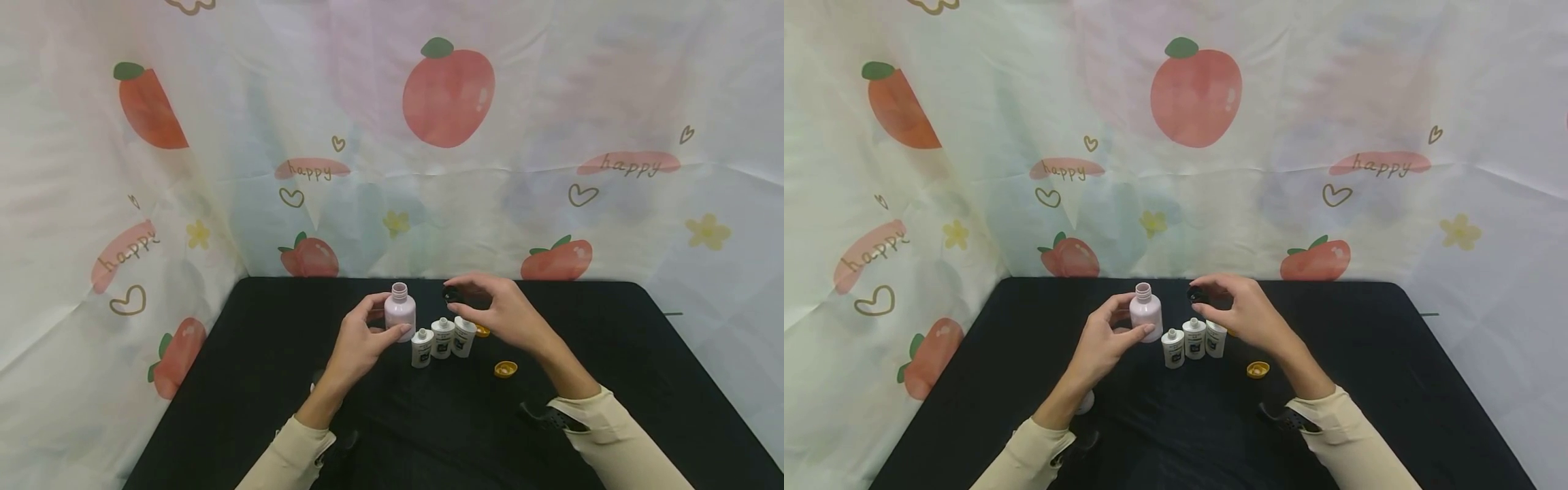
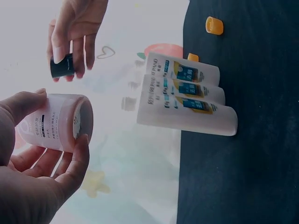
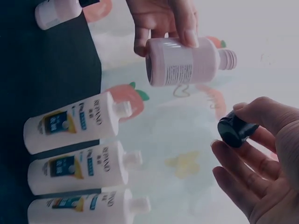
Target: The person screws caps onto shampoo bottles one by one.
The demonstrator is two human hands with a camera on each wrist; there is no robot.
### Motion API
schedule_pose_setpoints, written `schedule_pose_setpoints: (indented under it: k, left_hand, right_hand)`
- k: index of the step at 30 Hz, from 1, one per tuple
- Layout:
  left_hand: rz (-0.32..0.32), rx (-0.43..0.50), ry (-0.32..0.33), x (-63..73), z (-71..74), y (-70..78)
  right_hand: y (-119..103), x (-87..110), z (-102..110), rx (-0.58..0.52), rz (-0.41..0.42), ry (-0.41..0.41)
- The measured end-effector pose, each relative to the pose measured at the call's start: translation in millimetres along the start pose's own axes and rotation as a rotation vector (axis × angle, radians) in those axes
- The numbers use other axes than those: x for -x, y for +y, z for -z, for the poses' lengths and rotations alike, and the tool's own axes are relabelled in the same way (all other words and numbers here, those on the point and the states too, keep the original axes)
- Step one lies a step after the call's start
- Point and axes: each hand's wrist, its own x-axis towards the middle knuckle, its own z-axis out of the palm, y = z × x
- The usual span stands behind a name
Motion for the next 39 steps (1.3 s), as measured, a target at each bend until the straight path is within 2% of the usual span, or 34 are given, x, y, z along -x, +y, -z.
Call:
schedule_pose_setpoints:
  k: [13, 22, 26, 39]
  left_hand:
    - [-0.047, 0.047, -0.038, 2.6, -3.3, 13.3]
    - [-0.061, 0.086, -0.053, 3.5, -8.4, 22.1]
    - [-0.073, 0.103, -0.054, 4.0, -11.0, 24.5]
    - [-0.108, 0.107, -0.094, 5.2, -15.3, 31.7]
  right_hand:
    - [-15.5, -6.3, 2.2, -0.054, 0.103, -0.008]
    - [-30.0, -8.2, 5.8, -0.109, 0.033, 0.023]
    - [-32.8, -8.9, 7.8, -0.125, 0.032, 0.043]
    - [-38.1, -11.8, 12.8, -0.155, 0.153, 0.036]
